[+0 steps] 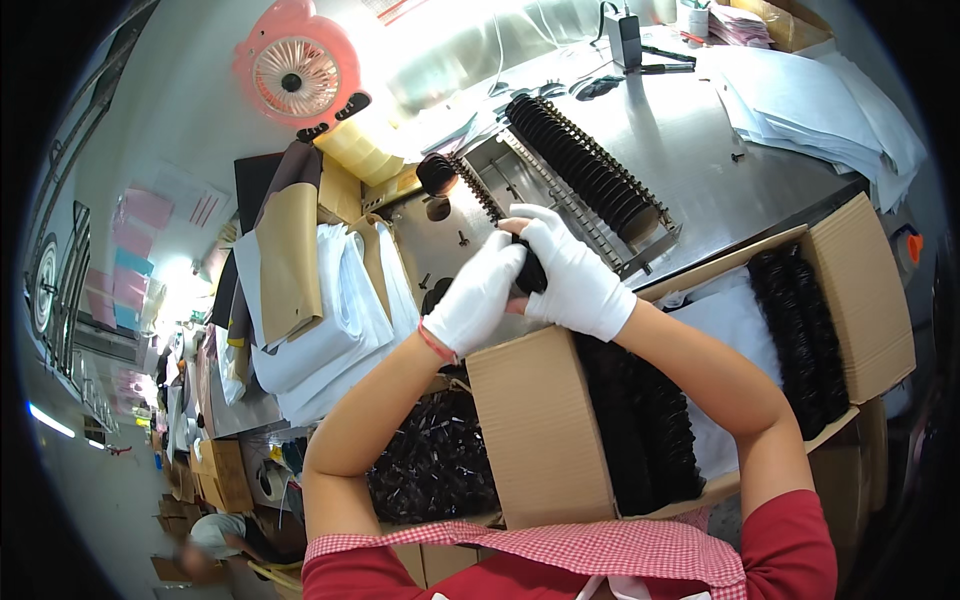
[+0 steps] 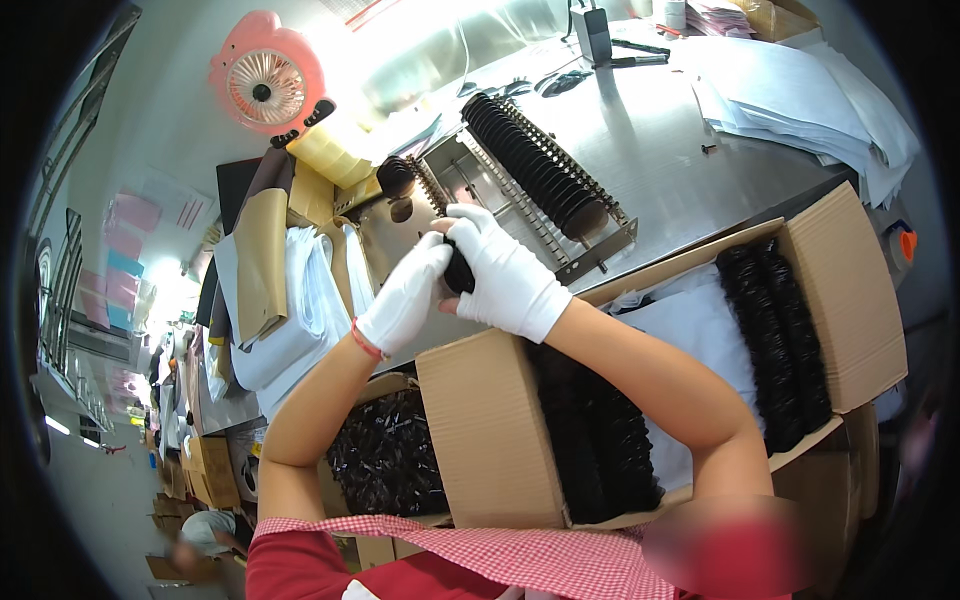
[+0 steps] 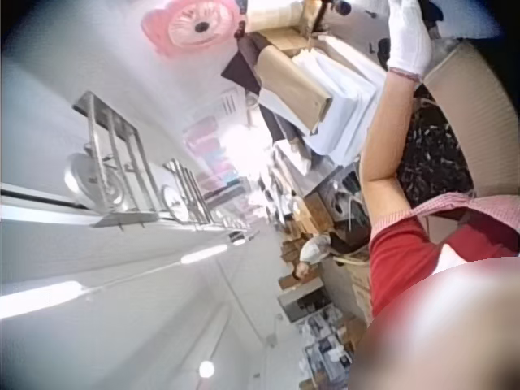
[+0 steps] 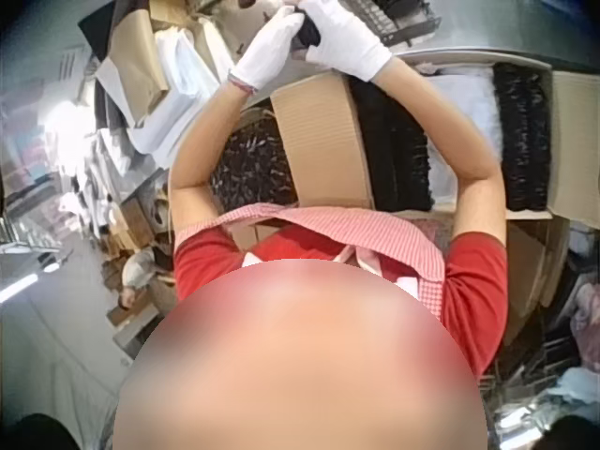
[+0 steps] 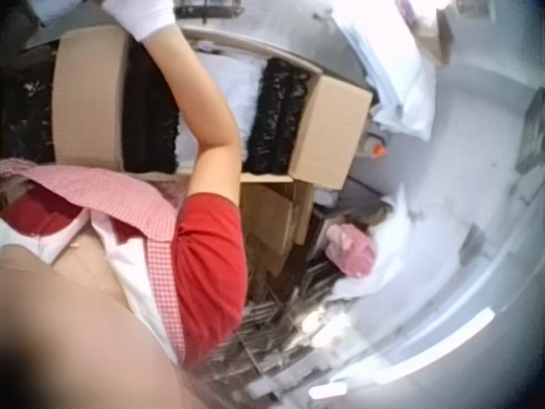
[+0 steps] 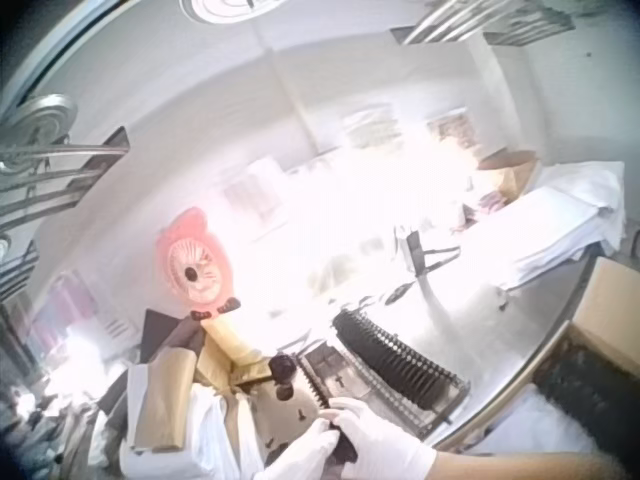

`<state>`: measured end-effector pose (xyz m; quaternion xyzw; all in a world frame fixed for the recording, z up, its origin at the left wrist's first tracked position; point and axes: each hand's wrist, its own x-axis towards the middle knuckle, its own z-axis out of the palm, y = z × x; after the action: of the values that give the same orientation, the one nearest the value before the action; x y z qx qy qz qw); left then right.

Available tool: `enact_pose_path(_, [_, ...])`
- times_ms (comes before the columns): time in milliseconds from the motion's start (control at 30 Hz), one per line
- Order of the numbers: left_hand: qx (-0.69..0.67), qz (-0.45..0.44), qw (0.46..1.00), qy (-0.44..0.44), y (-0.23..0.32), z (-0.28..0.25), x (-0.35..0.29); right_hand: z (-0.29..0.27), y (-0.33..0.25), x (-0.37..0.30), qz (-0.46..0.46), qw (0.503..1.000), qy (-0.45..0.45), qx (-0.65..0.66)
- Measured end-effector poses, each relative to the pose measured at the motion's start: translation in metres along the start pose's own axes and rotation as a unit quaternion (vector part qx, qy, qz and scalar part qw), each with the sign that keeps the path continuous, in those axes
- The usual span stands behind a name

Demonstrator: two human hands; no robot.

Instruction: The person repeatedly picks up small black cylindrical objects from a cardboard box and places them onto a metal rack. They then carry the filled rack to a nearby storage area and return with an empty one to continue the process.

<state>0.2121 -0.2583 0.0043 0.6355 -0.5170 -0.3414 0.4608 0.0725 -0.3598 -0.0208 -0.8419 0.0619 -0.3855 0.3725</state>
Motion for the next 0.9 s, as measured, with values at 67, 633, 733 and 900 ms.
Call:
enact_pose_path(67, [0.066, -0.129, 0.988, -0.046, 0.039, 0.003, -0.004, -0.008, -0.005, -0.004, 0.012, 1.000, -0.002, -0.011])
enact_pose_path(633, [0.277, -0.240, 0.927, 0.076, -0.061, -0.116, 0.164, -0.057, 0.050, -0.014, 0.001, 0.975, -0.219, 0.020])
enact_pose_path(733, [0.792, 0.020, 0.578, -0.197, -0.067, -0.132, 0.163, -0.048, 0.046, -0.015, -0.017, 0.979, -0.199, 0.041])
enact_pose_path(900, [0.619, -0.142, 0.751, 0.181, -0.050, -0.127, 0.140, -0.036, 0.056, -0.020, -0.045, 0.997, -0.043, 0.039])
